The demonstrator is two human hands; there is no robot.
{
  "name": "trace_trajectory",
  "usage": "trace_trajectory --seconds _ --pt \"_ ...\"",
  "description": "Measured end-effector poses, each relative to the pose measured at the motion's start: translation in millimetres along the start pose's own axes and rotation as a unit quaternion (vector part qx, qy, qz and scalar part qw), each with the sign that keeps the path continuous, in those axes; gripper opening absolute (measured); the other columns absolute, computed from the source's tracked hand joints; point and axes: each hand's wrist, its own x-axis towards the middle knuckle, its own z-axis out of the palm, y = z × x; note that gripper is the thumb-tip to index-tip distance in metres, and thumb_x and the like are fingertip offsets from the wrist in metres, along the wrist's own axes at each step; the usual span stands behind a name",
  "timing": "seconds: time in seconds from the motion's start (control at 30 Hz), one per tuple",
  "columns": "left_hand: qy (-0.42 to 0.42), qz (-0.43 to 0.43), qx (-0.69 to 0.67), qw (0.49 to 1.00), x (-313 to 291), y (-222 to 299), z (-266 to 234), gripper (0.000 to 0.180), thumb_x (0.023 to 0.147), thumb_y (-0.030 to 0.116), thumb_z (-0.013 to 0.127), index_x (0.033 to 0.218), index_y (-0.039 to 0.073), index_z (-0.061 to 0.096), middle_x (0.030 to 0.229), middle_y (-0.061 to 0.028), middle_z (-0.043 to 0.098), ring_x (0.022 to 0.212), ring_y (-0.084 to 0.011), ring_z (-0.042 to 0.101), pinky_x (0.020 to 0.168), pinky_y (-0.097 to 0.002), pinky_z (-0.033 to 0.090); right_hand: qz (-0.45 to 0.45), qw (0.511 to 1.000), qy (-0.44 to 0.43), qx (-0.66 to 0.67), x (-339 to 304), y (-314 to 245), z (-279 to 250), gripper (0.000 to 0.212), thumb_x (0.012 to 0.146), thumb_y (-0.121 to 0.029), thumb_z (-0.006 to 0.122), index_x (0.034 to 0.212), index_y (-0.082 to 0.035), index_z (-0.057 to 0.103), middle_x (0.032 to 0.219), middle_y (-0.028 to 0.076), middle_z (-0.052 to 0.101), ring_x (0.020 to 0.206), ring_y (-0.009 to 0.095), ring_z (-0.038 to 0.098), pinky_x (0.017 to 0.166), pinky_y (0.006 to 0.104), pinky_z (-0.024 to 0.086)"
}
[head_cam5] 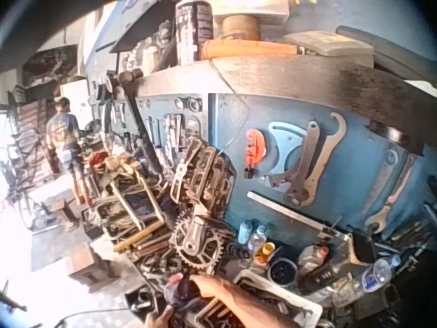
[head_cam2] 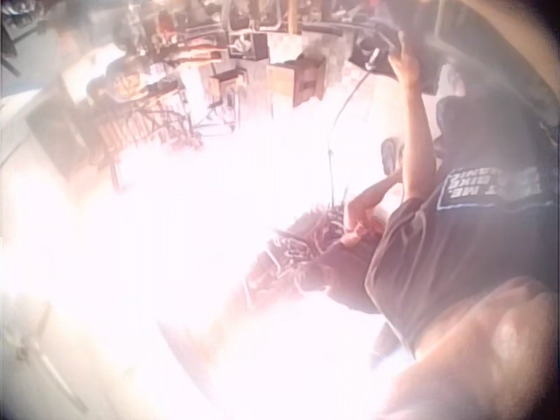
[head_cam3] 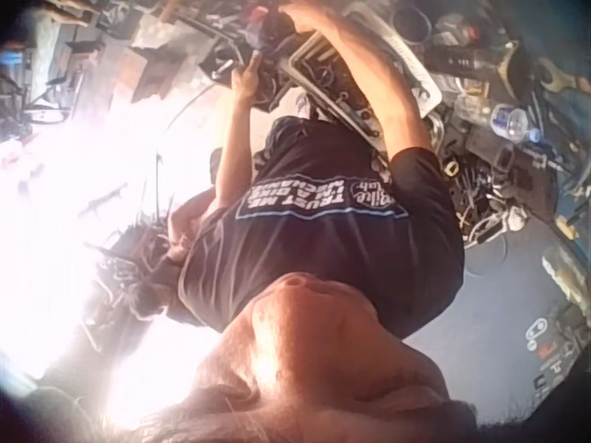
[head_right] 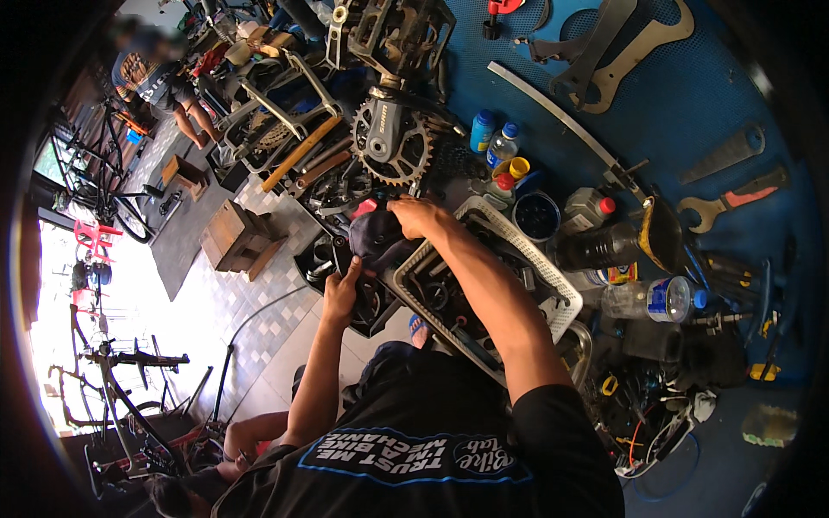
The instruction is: The person handles small bicycle parts, applies lubricant, and wipes a brake lever with a cloth. They also use a screwdriver on a component and continue cleaning the brake lever.
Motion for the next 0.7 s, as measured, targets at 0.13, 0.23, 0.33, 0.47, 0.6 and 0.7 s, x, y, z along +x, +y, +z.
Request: trace_trajectory --seconds 0.13,0.23,0.33,0.47,0.6,0.7 --pt "-0.003 0.038 -0.018 0.999 8.3 -3.6 -1.1 0.051 0.105 0.043 0.063 0.090 -0.003 0.078 0.078 -0.0043 0.072 0.064 -0.0083 0.060 0.057 -0.0250 0.046 0.030 0.990 0.075 0.112 -5.1 25.6 13.0 0.074 0.071 -0.015 0.080 0.141 -0.013 0.053 0.144 0.019 0.055 0.138 0.039 0.050 0.114 0.0480 0.042" --pt "-0.003 0.094 -0.077 0.993 -17.9 15.1 -6.7 0.049 0.109 0.036 0.056 0.095 -0.006 0.076 0.084 -0.0074 0.074 0.067 -0.0103 0.065 0.061 -0.0251 0.050 0.048 0.985 0.167 0.017 -22.9 12.8 -11.3 0.082 0.075 -0.024 0.084 0.148 -0.013 0.048 0.153 0.020 0.049 0.136 0.042 0.052 0.112 0.0524 0.046" --pt "-0.032 0.152 -0.040 0.987 -45.0 39.2 -25.3 0.047 0.109 0.036 0.055 0.095 -0.005 0.074 0.085 -0.0079 0.074 0.071 -0.0121 0.068 0.064 -0.0264 0.055 0.072 0.982 0.176 0.015 -26.9 22.3 -15.5 0.083 0.076 -0.028 0.085 0.147 -0.007 0.049 0.151 0.023 0.050 0.135 0.043 0.052 0.110 0.0526 0.048" --pt "-0.039 0.238 -0.053 0.969 -64.7 61.6 -45.7 0.048 0.110 0.041 0.052 0.104 -0.003 0.070 0.098 -0.0099 0.073 0.086 -0.0154 0.065 0.080 -0.0300 0.051 0.078 0.984 0.160 -0.016 -25.4 26.3 -13.9 0.071 0.082 -0.016 0.073 0.148 -0.005 0.049 0.149 0.022 0.053 0.133 0.042 0.055 0.109 0.0530 0.048" --pt "-0.035 0.266 -0.102 0.958 -81.1 89.9 -50.0 0.055 0.108 0.047 0.052 0.098 -0.004 0.070 0.098 -0.0117 0.071 0.086 -0.0184 0.066 0.080 -0.0309 0.051 0.074 0.981 0.166 -0.064 -28.7 21.0 -11.3 0.062 0.087 -0.010 0.062 0.147 -0.009 0.051 0.147 0.020 0.057 0.129 0.040 0.060 0.107 0.0535 0.047" --pt "-0.057 0.287 -0.102 0.951 -81.5 102.2 -48.6 0.059 0.107 0.050 0.051 0.094 -0.004 0.070 0.097 -0.0123 0.069 0.086 -0.0200 0.065 0.077 -0.0314 0.050 0.079 0.981 0.167 -0.052 -32.7 5.0 -1.7 0.057 0.089 -0.012 0.063 0.146 -0.013 0.053 0.143 0.019 0.060 0.123 0.037 0.064 0.105 0.0534 0.046"
